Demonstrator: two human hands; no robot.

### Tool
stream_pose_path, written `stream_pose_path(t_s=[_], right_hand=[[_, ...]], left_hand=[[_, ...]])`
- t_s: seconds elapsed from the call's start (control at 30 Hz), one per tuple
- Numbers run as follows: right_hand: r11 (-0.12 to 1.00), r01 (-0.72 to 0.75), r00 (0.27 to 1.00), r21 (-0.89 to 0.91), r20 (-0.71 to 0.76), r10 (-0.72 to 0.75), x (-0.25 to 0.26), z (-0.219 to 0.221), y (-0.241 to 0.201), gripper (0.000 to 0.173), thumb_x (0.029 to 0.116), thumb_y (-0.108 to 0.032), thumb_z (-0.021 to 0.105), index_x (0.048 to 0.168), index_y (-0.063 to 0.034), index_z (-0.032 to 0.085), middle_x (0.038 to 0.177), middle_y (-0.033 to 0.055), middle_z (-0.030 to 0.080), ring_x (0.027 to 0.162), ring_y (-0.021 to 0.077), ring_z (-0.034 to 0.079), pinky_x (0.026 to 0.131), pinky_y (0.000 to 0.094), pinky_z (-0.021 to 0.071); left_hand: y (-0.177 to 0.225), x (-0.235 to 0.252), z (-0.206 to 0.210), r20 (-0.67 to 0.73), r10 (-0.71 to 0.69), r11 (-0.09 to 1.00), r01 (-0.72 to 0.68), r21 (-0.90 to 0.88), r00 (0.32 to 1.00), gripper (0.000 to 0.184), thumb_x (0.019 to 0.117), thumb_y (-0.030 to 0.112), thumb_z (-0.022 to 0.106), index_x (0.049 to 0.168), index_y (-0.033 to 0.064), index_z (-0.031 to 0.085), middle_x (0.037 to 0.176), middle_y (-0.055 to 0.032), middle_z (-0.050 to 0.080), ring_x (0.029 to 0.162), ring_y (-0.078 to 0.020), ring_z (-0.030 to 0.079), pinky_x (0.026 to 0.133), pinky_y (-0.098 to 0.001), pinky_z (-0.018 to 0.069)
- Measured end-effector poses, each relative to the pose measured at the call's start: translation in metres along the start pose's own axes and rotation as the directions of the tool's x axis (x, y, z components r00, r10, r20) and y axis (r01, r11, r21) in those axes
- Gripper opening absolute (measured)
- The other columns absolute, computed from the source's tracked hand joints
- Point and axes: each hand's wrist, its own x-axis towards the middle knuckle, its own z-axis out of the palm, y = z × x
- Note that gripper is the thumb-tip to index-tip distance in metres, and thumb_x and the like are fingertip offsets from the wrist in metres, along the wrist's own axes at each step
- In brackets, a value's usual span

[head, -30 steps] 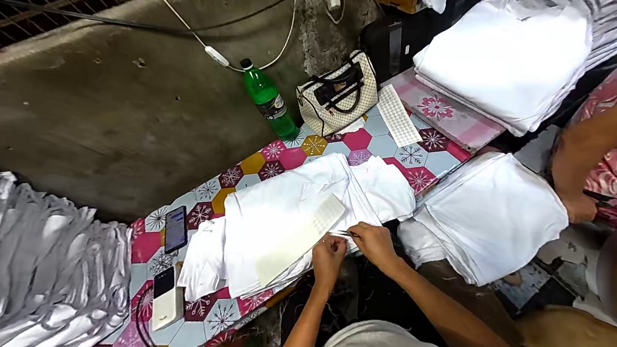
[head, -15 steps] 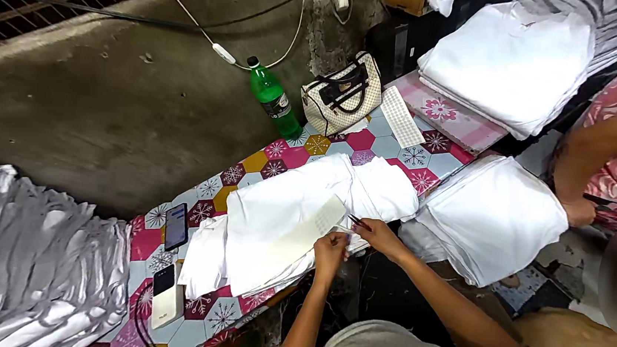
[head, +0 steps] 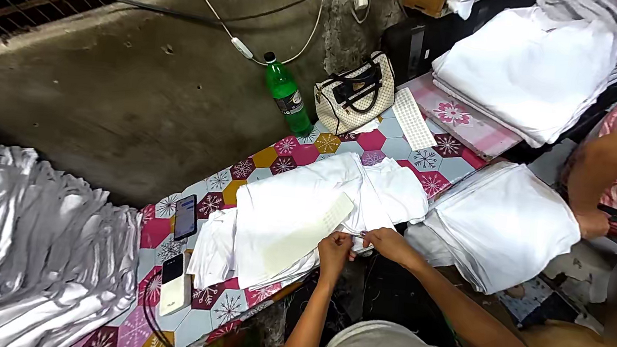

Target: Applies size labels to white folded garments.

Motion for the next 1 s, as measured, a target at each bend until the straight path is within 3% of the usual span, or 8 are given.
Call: stream_pose_path(t_s=[0.43,0.53,0.6,0.7,0.8,0.87,0.93,1.0], right_hand=[[1.0,-0.027,0.997,0.008,-0.066,0.028,0.001,0.002,0.005,0.047,0.1119,-0.033,0.037,0.108,-0.0036,0.073,0.1,0.0193,0.07,0.099,0.0356,0.065,0.089,0.0584,0.0475],[1.0,0.019,0.993,-0.01,-0.116,-0.02,-0.01,-0.001,0.0,0.048,0.1121,-0.035,0.035,0.114,-0.0044,0.072,0.103,0.0196,0.071,0.103,0.0367,0.067,0.092,0.0592,0.0477],[0.998,0.061,0.968,-0.033,-0.242,-0.068,-0.012,0.005,-0.008,0.045,0.1087,-0.042,0.046,0.127,-0.0061,0.067,0.101,0.0199,0.072,0.097,0.0384,0.069,0.089,0.0605,0.05],[0.987,0.125,0.9,-0.098,-0.408,-0.155,0.001,0.021,-0.01,0.041,0.1027,-0.036,0.06,0.134,-0.011,0.067,0.108,0.0177,0.075,0.099,0.0378,0.071,0.089,0.0607,0.0521],[0.991,0.136,0.926,0.017,-0.358,-0.121,0.016,0.016,-0.005,0.035,0.1065,-0.031,0.053,0.124,-0.0074,0.072,0.111,0.0164,0.075,0.106,0.0338,0.07,0.097,0.0575,0.0503],[0.977,0.162,0.937,0.139,-0.333,-0.108,0.019,0.011,-0.003,0.035,0.1059,-0.03,0.055,0.116,-0.001,0.073,0.1,0.0182,0.073,0.095,0.0315,0.069,0.091,0.0539,0.051],[0.96,0.183,0.943,0.21,-0.314,-0.11,0.02,0.008,-0.003,0.033,0.1046,-0.027,0.058,0.11,0.0012,0.073,0.092,0.0157,0.07,0.085,0.0248,0.064,0.084,0.0467,0.0508],[0.951,0.186,0.947,0.246,-0.302,-0.108,0.022,0.007,-0.003,0.03,0.1036,-0.025,0.059,0.106,0.0018,0.072,0.086,0.0124,0.066,0.078,0.0196,0.059,0.078,0.0412,0.0487]], left_hand=[[0.004,-0.008,-0.003,0.08,-0.06,0.987,0.048,0.151,0.995,0.011,0.097,0.002,0.062,0.095,-0.007,0.067,0.068,-0.0077,0.068,0.052,-0.0117,0.066,0.055,-0.0285,0.0605],[0.011,-0.009,-0.002,0.024,-0.057,0.97,0.05,0.238,0.998,0.025,0.1007,0.009,0.061,0.118,-0.0084,0.063,0.075,-0.0113,0.068,0.053,-0.015,0.066,0.054,-0.0324,0.0603],[0.013,-0.002,0.003,-0.003,-0.026,0.968,0.026,0.249,1.0,0.035,0.1014,0.012,0.062,0.129,-0.0089,0.058,0.073,-0.0119,0.069,0.052,-0.0156,0.066,0.053,-0.0332,0.0597],[0.011,0.009,0.009,-0.011,0.019,0.973,-0.016,0.229,1.0,0.022,0.104,0.01,0.056,0.111,-0.008,0.067,0.071,-0.0091,0.069,0.052,-0.0128,0.065,0.053,-0.0302,0.0587],[0.012,0.008,0.006,0.0,0.023,0.98,-0.022,0.198,1.0,0.019,0.1032,0.008,0.057,0.103,-0.0064,0.069,0.071,-0.0078,0.07,0.052,-0.0115,0.066,0.053,-0.0286,0.0594],[0.013,0.003,0.002,-0.005,0.011,0.985,-0.01,0.172,1.0,0.019,0.1011,0.008,0.061,0.109,-0.0071,0.068,0.081,-0.0114,0.072,0.055,-0.0122,0.067,0.055,-0.0292,0.0602],[0.016,0.002,0.0,0.026,0.001,0.992,-0.004,0.122,1.0,0.029,0.0994,0.009,0.065,0.124,-0.0068,0.063,0.105,-0.0176,0.07,0.06,-0.0136,0.068,0.059,-0.0299,0.0617],[0.016,0.005,0.002,0.038,0.021,0.998,-0.023,0.064,0.999,0.028,0.0989,0.008,0.066,0.121,-0.0082,0.063,0.1,-0.0172,0.072,0.059,-0.0129,0.069,0.058,-0.0289,0.062]])
